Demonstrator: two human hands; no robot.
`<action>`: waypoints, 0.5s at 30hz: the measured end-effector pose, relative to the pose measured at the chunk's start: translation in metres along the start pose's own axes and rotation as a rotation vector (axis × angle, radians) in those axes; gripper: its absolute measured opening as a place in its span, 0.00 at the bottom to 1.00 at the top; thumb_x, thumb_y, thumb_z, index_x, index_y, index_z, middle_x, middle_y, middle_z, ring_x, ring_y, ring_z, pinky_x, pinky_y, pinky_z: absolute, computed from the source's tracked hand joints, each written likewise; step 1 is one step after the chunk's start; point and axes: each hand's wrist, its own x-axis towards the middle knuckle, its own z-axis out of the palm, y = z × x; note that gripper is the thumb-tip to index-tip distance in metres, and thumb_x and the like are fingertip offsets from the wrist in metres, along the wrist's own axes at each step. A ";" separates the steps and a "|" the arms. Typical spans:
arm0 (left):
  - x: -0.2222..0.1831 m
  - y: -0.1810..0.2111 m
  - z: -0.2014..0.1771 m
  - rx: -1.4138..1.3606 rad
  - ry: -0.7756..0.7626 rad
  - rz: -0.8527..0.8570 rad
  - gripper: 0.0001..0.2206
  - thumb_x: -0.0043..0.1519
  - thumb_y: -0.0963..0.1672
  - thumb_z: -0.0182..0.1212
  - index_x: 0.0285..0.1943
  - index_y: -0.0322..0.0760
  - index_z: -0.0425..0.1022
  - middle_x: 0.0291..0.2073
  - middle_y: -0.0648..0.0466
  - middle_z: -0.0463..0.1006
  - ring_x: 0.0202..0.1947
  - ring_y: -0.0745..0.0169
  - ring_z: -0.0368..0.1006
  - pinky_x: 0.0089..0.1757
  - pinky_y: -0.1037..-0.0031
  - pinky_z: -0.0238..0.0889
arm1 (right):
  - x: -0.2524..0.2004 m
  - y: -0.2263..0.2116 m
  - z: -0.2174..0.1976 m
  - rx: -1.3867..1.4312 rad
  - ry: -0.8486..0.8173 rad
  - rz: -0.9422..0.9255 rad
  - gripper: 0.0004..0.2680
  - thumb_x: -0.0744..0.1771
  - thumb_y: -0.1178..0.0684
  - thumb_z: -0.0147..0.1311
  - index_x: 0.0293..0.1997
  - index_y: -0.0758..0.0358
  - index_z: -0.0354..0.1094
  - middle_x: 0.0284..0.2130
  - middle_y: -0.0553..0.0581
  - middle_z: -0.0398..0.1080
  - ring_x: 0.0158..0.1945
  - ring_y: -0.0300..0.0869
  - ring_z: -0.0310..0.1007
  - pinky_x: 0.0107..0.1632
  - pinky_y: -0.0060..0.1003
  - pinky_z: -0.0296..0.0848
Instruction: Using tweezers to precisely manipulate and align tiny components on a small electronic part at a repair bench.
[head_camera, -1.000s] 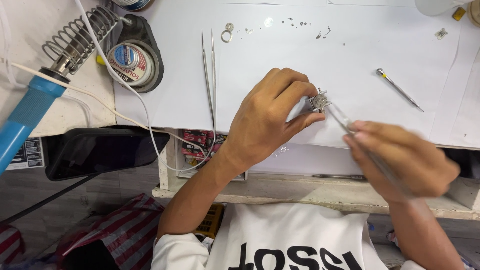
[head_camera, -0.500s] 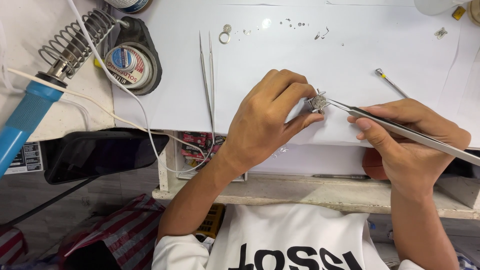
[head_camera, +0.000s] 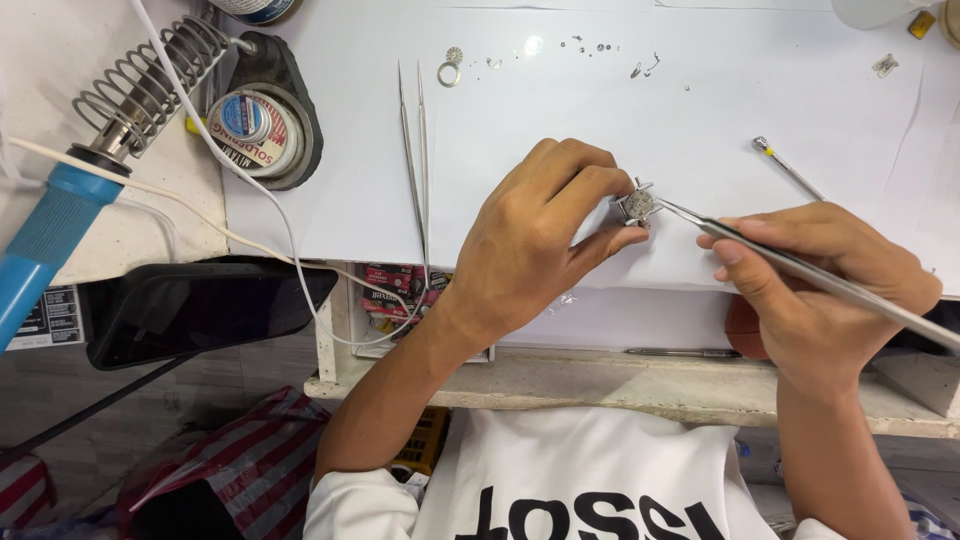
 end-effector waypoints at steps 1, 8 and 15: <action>0.000 0.000 0.000 0.001 0.000 0.000 0.11 0.66 0.44 0.65 0.45 0.29 0.71 0.40 0.46 0.72 0.37 0.50 0.68 0.40 0.65 0.66 | -0.002 0.004 0.000 0.001 0.000 0.000 0.08 0.68 0.73 0.70 0.44 0.89 0.72 0.33 0.75 0.74 0.41 0.58 0.78 0.43 0.38 0.74; 0.000 0.000 0.000 0.007 -0.009 -0.002 0.11 0.67 0.44 0.63 0.45 0.29 0.70 0.40 0.46 0.72 0.38 0.50 0.68 0.41 0.65 0.66 | -0.002 0.008 0.000 -0.026 -0.029 -0.052 0.08 0.67 0.74 0.72 0.43 0.84 0.73 0.38 0.76 0.75 0.41 0.58 0.78 0.41 0.37 0.74; -0.001 -0.001 0.001 0.001 -0.002 0.000 0.11 0.68 0.45 0.61 0.45 0.29 0.71 0.40 0.46 0.72 0.37 0.50 0.68 0.40 0.65 0.65 | 0.002 0.006 -0.001 -0.028 -0.041 -0.058 0.08 0.67 0.73 0.73 0.42 0.85 0.73 0.37 0.76 0.75 0.40 0.57 0.79 0.42 0.37 0.73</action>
